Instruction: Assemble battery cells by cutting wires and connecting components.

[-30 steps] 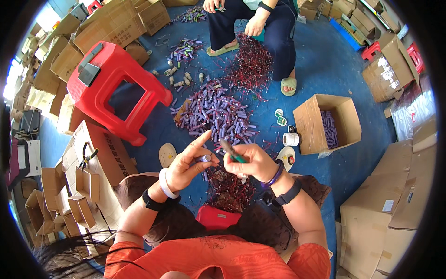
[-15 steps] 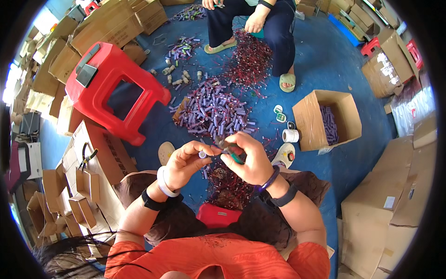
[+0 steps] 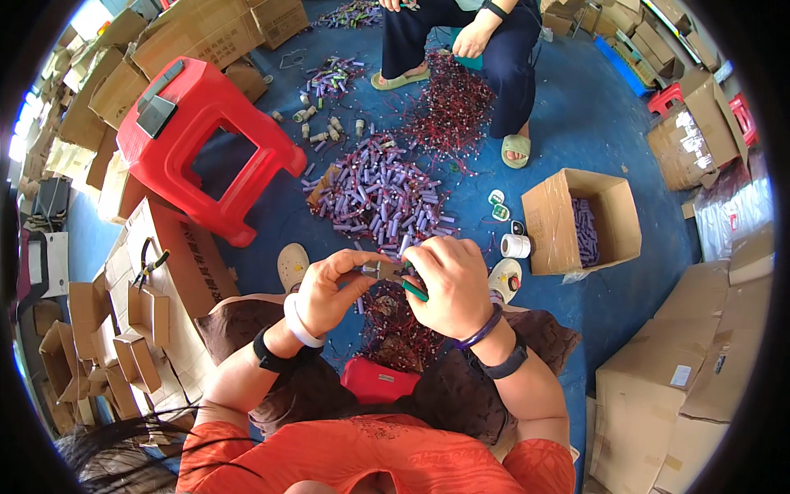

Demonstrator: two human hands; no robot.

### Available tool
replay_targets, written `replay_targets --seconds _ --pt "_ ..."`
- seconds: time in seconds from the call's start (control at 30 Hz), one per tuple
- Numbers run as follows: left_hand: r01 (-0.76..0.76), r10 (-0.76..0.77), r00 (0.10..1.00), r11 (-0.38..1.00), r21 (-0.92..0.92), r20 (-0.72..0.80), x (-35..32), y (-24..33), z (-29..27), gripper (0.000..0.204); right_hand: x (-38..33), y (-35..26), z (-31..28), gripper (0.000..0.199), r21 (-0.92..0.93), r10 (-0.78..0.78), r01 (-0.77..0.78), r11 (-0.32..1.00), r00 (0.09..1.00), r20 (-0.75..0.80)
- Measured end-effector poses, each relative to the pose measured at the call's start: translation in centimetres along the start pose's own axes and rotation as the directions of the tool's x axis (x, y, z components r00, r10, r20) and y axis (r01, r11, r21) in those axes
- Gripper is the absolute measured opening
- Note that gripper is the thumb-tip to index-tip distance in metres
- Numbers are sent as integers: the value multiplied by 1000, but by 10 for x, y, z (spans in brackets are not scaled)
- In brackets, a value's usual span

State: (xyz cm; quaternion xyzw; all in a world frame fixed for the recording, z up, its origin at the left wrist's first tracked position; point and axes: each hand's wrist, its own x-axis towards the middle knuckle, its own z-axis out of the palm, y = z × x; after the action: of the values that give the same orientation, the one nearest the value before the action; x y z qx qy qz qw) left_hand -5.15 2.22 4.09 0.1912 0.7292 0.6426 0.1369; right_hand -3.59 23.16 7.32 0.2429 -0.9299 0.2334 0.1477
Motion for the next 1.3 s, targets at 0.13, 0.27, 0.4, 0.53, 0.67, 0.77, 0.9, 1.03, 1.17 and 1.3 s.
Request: replay_targets --seconds 0.13,0.27,0.4,0.53,0.67,0.77,0.9,1.03,1.17,1.3 --pt "-103 110 993 986 129 -43 0 1 -1 32 1 -3 -2 37 -25 35 -35 999 999 19" --pt "-83 94 994 976 200 -47 -2 4 -1 32 1 -2 -4 35 -58 1 2 998 999 51" --pt "-39 56 995 982 187 -87 -3 5 0 35 1 -2 -1 36 -27 17 -16 1000 999 41" --pt "-16 36 995 979 203 -92 -6 6 -1 34 2 -3 0 33 28 43 -45 999 998 49" --pt "-41 64 994 968 248 -86 -8 4 0 30 -3 2 7 27 80 48 -54 995 996 77" --pt "-36 64 993 968 249 -103 -8 3 0 28 -5 2 10 22 183 89 -101 978 993 73" --pt "-5 36 990 976 217 -139 -7 2 3 25 -7 6 13 23 361 180 -228 904 970 162" --pt "13 20 991 969 245 -130 -7 0 1 28 -7 4 10 26 530 258 -406 745 907 332" --pt "-163 176 979 979 122 -101 -5 0 0 26 -5 -1 7 22 612 254 -485 625 868 428" --pt "-193 193 981 981 -1 26 -7 7 -4 26 -4 5 0 16 787 242 -595 164 798 552"
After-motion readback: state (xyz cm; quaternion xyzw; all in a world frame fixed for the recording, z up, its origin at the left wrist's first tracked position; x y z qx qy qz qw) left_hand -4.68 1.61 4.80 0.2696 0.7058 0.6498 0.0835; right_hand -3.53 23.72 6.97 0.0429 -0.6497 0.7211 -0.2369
